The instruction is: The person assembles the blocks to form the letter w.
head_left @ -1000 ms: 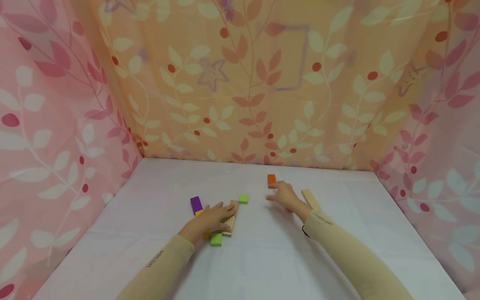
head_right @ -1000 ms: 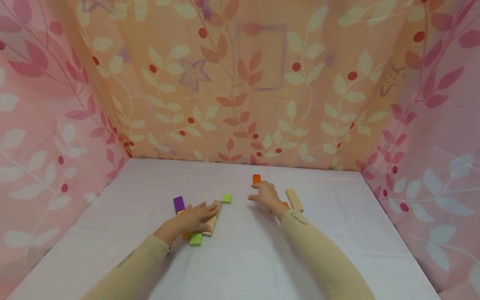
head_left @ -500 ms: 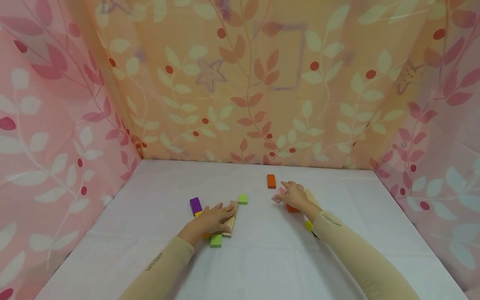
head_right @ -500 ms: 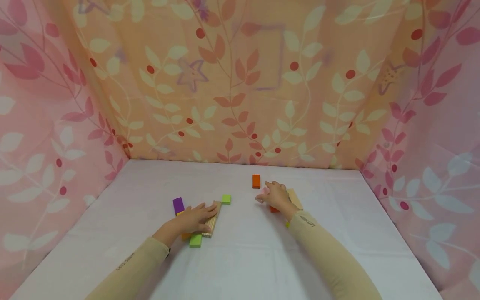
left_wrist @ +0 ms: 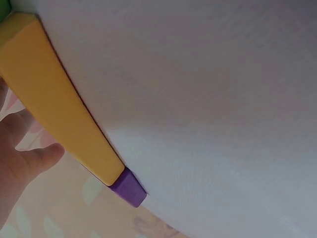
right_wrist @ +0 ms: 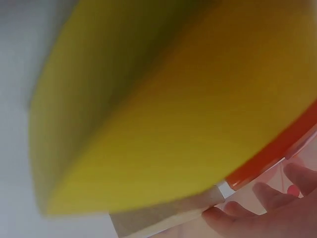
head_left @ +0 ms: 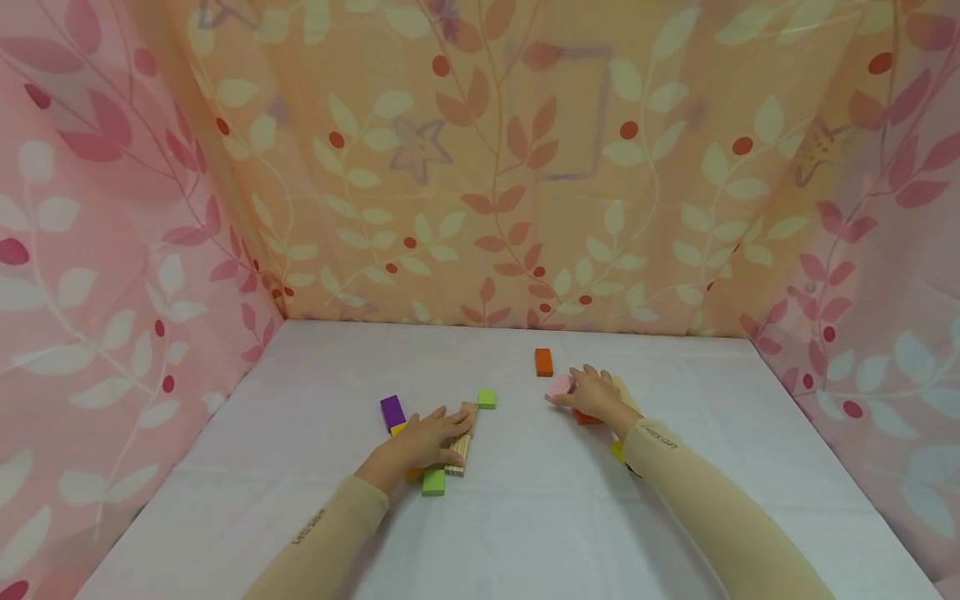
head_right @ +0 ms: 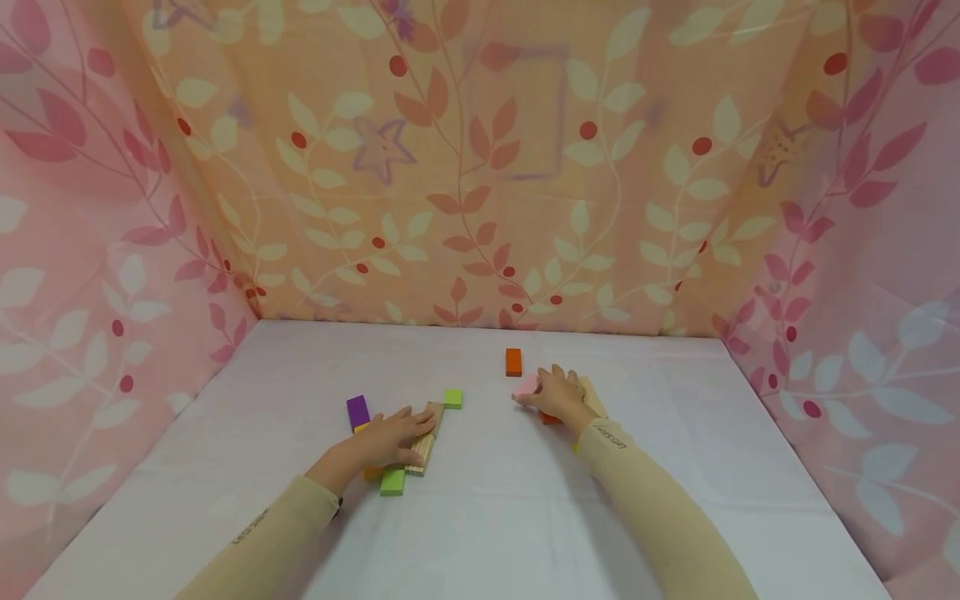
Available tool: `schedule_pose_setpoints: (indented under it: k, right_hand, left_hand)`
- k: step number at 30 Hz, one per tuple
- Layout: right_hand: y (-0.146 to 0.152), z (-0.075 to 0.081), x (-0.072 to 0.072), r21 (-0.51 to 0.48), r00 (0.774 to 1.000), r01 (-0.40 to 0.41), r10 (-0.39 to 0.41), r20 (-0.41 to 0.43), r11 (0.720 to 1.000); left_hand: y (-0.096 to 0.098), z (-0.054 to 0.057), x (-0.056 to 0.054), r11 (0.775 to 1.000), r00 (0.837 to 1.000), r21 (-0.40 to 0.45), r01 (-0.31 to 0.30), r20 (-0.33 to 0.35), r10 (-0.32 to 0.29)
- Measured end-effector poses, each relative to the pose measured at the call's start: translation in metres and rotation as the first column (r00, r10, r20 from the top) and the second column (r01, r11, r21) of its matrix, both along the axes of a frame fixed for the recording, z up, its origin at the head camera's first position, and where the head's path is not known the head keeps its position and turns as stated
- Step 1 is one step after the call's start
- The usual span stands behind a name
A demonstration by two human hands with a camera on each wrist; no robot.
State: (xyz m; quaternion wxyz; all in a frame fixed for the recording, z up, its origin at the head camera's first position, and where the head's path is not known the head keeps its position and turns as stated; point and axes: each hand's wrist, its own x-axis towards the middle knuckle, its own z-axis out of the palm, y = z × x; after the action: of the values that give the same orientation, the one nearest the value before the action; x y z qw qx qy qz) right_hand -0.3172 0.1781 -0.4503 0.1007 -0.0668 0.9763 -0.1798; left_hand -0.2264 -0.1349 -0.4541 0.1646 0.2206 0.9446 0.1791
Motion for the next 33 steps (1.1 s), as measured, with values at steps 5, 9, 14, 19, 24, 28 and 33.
schedule_pose_setpoints:
  k: [5,9,14,19,24,28,33]
  right_hand:
    - [-0.002,-0.001,-0.001,0.016,1.0,0.003,-0.003,0.003,1.0]
    - [-0.002,-0.002,-0.001,0.013,1.0,0.02,-0.02,0.008,1.0]
    - [-0.002,-0.005,-0.003,-0.003,1.0,0.031,-0.031,-0.006,1.0]
    - [-0.002,-0.005,-0.003,-0.009,0.999,0.008,-0.009,-0.047,1.0]
    - [-0.003,-0.001,0.0,-0.047,0.997,-0.012,0.008,-0.072,0.999]
    - [-0.004,0.001,0.002,-0.134,0.998,-0.008,0.001,-0.056,0.991]
    - [-0.006,0.006,0.007,-0.253,1.0,-0.026,0.022,-0.019,0.967]
  left_hand:
    - [0.0,-0.001,0.001,1.0,1.0,0.011,-0.006,0.003,0.006]
    - [-0.001,-0.002,0.0,1.0,1.0,0.005,-0.006,-0.005,0.006]
    - [-0.001,-0.002,0.0,1.0,1.0,0.0,-0.005,-0.006,0.005]
    - [-0.001,-0.004,-0.001,1.0,1.0,0.003,-0.009,0.0,0.009]
    - [-0.001,-0.003,-0.001,1.0,1.0,0.014,-0.012,0.007,0.012]
    - [0.0,-0.002,-0.001,1.0,1.0,0.011,-0.01,0.006,0.01]
    - [0.0,-0.001,-0.001,1.0,1.0,0.014,-0.017,0.009,0.017]
